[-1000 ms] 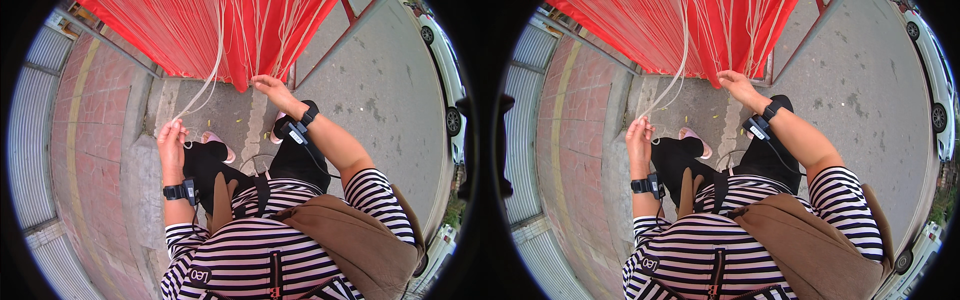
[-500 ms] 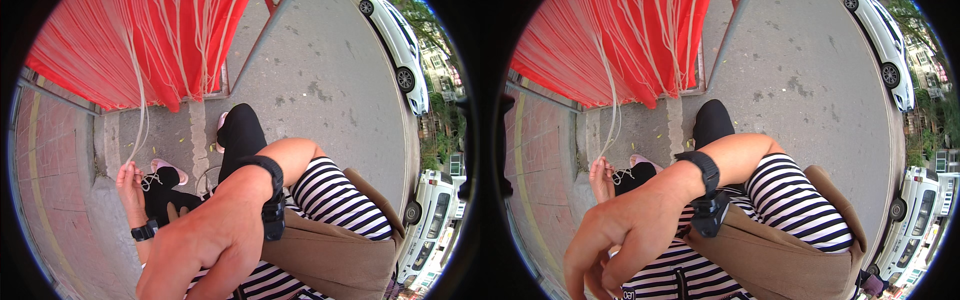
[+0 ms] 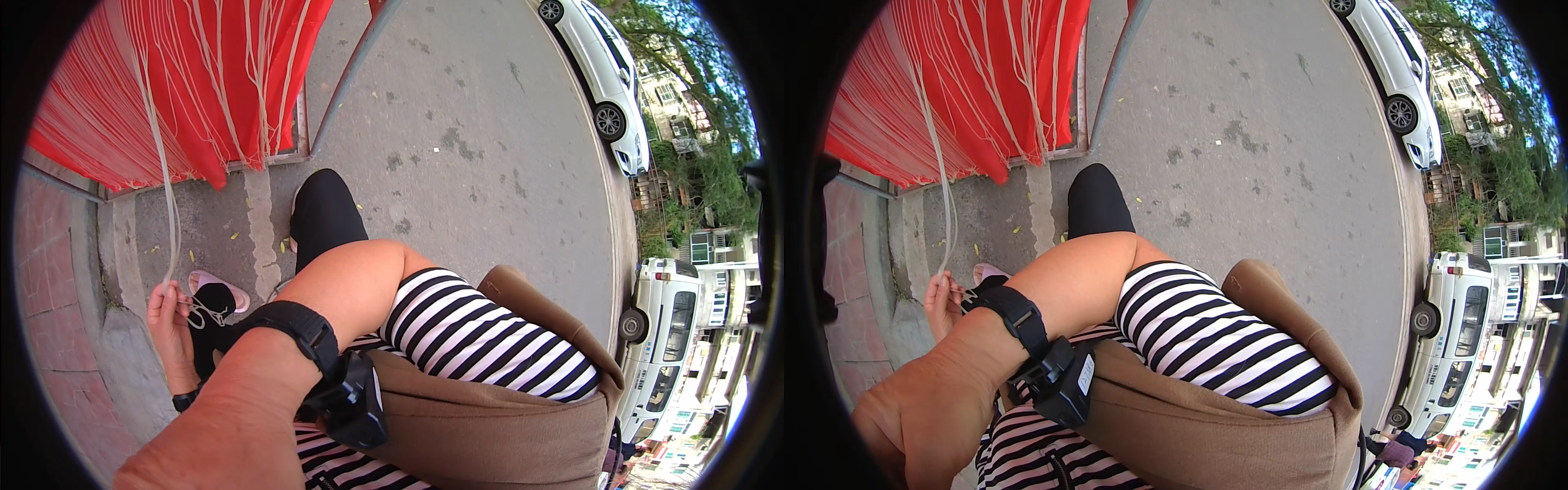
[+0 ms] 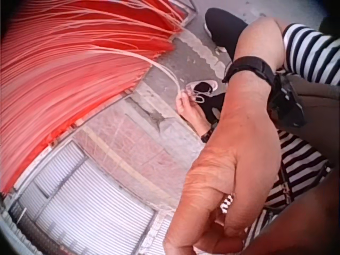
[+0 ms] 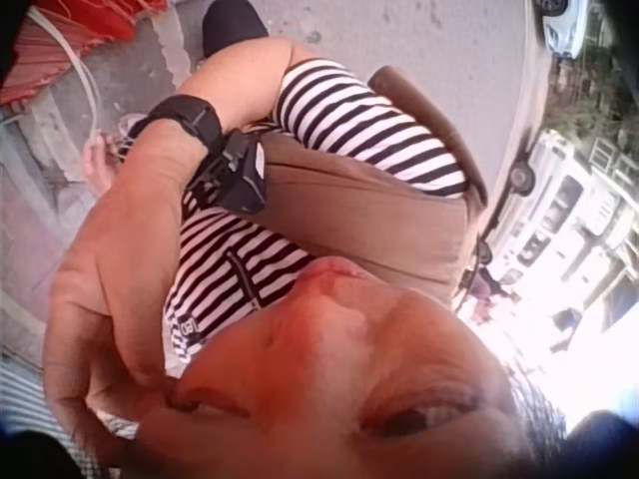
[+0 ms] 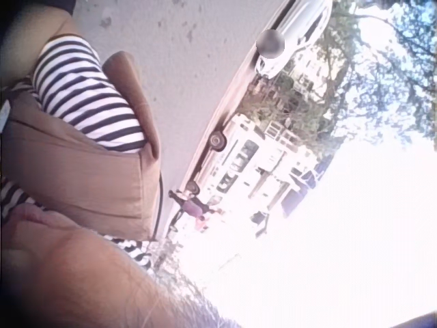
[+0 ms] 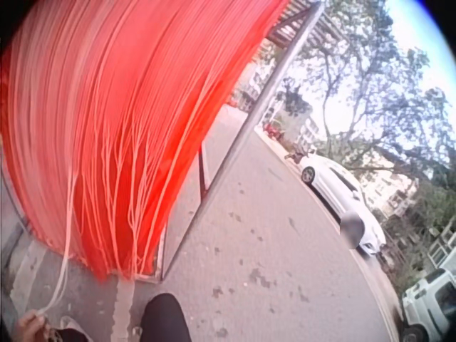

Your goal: The person sits on a sidewalk and repeatedly unties and reties small white cords attached to a red net. They separate strands, pull them through loops, and tighten knots by hand. The net remains draped over a nearby structure throughout the clip.

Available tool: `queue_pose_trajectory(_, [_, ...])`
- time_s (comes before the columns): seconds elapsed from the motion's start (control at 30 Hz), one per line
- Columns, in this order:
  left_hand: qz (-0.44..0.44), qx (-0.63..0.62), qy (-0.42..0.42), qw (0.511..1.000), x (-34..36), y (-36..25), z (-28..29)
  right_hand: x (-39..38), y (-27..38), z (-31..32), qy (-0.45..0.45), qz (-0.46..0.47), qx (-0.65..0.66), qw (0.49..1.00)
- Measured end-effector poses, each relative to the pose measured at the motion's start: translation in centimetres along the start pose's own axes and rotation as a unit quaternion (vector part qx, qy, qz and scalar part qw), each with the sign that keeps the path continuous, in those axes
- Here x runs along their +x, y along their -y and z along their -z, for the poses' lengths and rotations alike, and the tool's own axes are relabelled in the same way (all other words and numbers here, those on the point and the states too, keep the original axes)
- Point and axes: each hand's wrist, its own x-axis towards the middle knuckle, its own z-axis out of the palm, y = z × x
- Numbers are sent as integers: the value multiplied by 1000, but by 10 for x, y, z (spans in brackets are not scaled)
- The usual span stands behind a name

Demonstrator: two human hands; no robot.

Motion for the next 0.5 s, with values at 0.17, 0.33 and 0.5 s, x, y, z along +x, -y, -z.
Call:
queue_pose_trajectory(0.17, [9,-30,28,999,0,-4,-9,3,-1,0,8,0,1,1000])
queue_pose_trajectory(0.33, [21,-118,43,992,-2,-6,-25,1,0,4,1,-9,-1,1000])
queue_pose_trajectory(0.5, [-2,-141,102,985,-1,-17,-44,-10,2,23,-25,-45,-18,998])
